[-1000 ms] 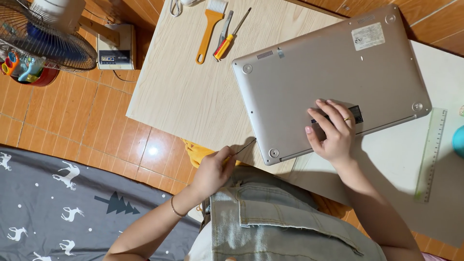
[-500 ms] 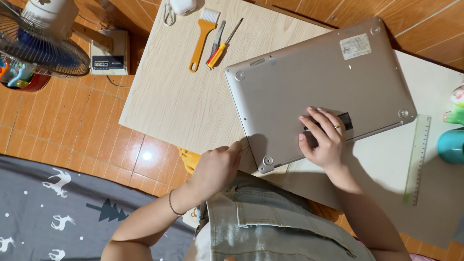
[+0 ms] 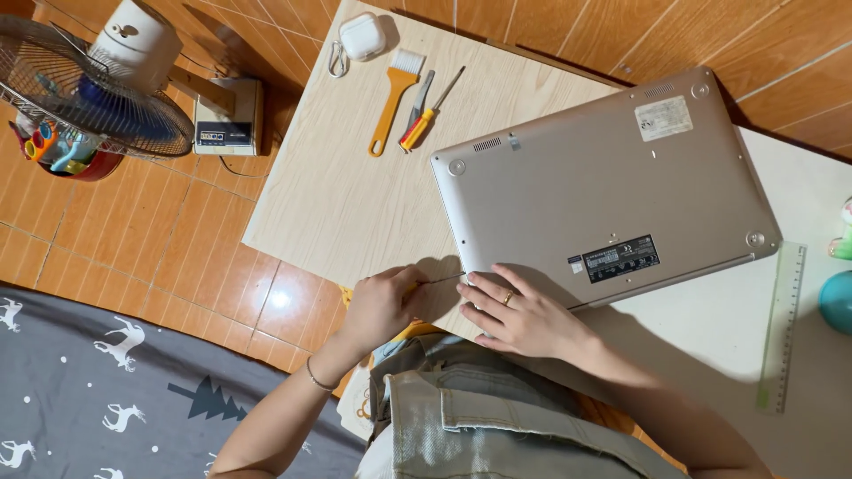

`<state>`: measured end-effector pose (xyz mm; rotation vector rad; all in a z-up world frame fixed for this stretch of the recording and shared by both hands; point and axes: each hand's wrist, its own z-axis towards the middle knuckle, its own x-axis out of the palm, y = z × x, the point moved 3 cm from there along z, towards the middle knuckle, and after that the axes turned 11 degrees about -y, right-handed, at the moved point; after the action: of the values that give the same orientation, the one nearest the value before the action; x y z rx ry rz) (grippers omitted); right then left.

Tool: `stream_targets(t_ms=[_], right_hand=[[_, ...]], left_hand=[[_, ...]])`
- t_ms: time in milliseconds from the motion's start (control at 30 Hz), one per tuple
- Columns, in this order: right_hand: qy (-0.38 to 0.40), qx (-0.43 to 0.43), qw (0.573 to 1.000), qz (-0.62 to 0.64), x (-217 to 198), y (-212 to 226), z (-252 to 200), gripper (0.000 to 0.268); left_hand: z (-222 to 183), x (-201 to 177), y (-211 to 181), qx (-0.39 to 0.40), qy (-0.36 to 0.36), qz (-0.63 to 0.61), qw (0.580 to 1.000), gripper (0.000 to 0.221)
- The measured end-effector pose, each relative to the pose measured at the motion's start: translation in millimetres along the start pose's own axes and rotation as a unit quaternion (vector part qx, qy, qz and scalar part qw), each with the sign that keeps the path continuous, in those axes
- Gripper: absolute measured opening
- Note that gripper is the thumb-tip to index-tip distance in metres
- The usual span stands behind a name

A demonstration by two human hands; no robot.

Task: The person removes the bottom cover screws of a laptop using a screwdriver and pries the cover open.

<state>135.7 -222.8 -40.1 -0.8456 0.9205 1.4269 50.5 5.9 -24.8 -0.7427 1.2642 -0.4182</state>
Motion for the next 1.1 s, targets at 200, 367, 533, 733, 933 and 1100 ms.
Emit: stream_targets(t_ms=[200,367,533,733,933,1100], right_hand=[[-0.006,-0.006,0.999,0.036,3.1,-3.1,-2.1,0.041],[-0.032,-0.022,0.998,0.058,-1.3,-3.0,5.7,0.039],[-0.026,-0.003,0.996,0.084,-2.5,-3.7,9.7,0.034],[-0.045,-0.012,0.995,0.083,1.5,-3.7,7.7,0.029],[-0.055,-0.023,0.996,0.068,-7.6,-4.7,11.0,0.029],[-0.076,-0.038,0.995,0.054,-10.5,-3.8,12.4,0.027]], left_hand=[[13.3,-19.2,11.0,-0.071,0.032,0.015,0.997,0.014],[28.1,-12.9,19.6,-0.088,-0.027,0.017,0.996,0.017],[34.9,-3.1,18.1,-0.075,-0.026,-0.006,0.997,0.017],[47.8,1.8,12.4,-0.017,-0.042,0.025,0.999,0.016],[76.4,1.1,-14.7,0.075,-0.011,0.132,0.988,0.014],[82.6,-1.0,-15.1,0.101,0.021,0.237,0.966,0.013]])
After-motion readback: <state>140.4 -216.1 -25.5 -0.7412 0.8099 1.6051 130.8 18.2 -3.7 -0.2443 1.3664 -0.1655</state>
